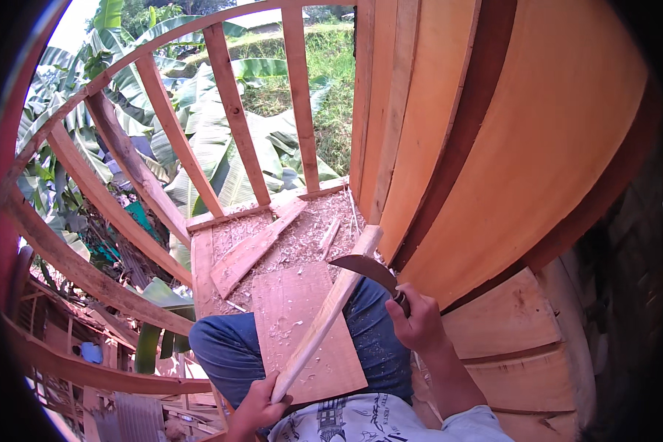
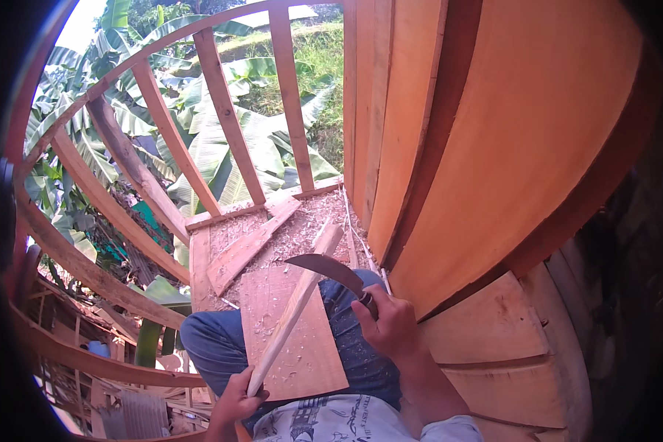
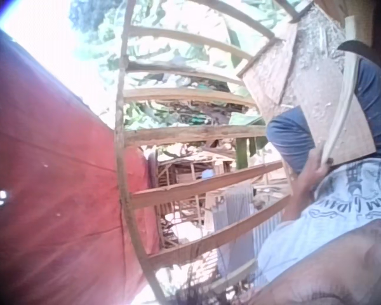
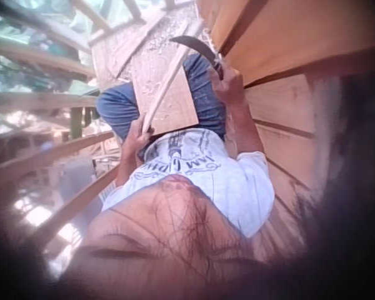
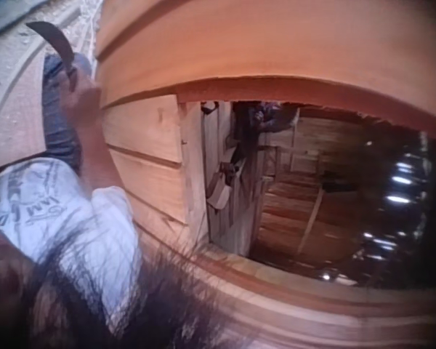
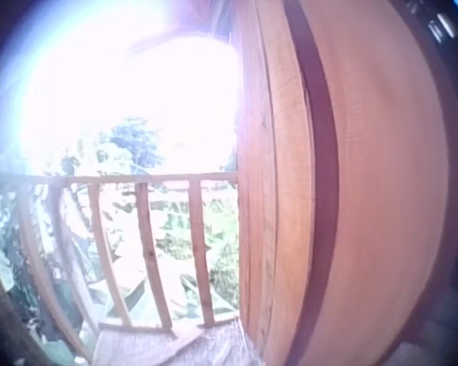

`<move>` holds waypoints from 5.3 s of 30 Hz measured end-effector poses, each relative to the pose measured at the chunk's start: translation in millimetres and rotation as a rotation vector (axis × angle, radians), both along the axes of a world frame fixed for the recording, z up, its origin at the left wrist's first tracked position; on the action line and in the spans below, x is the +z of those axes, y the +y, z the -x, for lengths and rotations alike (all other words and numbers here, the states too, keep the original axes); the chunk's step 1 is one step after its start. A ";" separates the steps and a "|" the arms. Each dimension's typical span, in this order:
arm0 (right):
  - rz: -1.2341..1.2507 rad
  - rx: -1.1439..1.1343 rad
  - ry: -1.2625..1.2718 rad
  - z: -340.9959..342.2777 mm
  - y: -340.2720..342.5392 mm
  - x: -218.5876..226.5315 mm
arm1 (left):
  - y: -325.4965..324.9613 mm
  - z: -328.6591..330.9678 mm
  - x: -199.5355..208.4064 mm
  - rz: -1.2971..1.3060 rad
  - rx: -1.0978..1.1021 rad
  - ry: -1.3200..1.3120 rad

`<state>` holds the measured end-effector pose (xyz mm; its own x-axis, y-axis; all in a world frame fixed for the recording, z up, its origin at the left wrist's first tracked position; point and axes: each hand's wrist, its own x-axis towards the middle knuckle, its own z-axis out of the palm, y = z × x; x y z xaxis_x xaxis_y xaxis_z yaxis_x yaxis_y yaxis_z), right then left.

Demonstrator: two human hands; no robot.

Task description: The person sits cross-legged on a wooden platform and uses a curved knife to carve a long piece of wood. They hold the wood with their left hand and shave thin layers off the surface with their right hand, creating wood shavings that accumulate on the platform.

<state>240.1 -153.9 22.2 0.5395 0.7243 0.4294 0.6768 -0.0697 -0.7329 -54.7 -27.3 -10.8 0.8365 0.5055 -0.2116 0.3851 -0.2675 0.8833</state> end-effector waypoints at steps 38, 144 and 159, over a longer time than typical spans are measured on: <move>0.033 0.118 -0.111 12.9 26.4 -11.0 | 4.4 0.0 -3.3 -0.078 0.116 -0.004; 0.150 0.215 -0.079 -61.5 158.2 -28.2 | 95.1 -35.2 -22.5 0.255 0.065 -0.011; 0.150 0.095 0.008 -65.3 162.7 -34.1 | 88.8 -21.0 -30.5 0.254 0.052 -0.066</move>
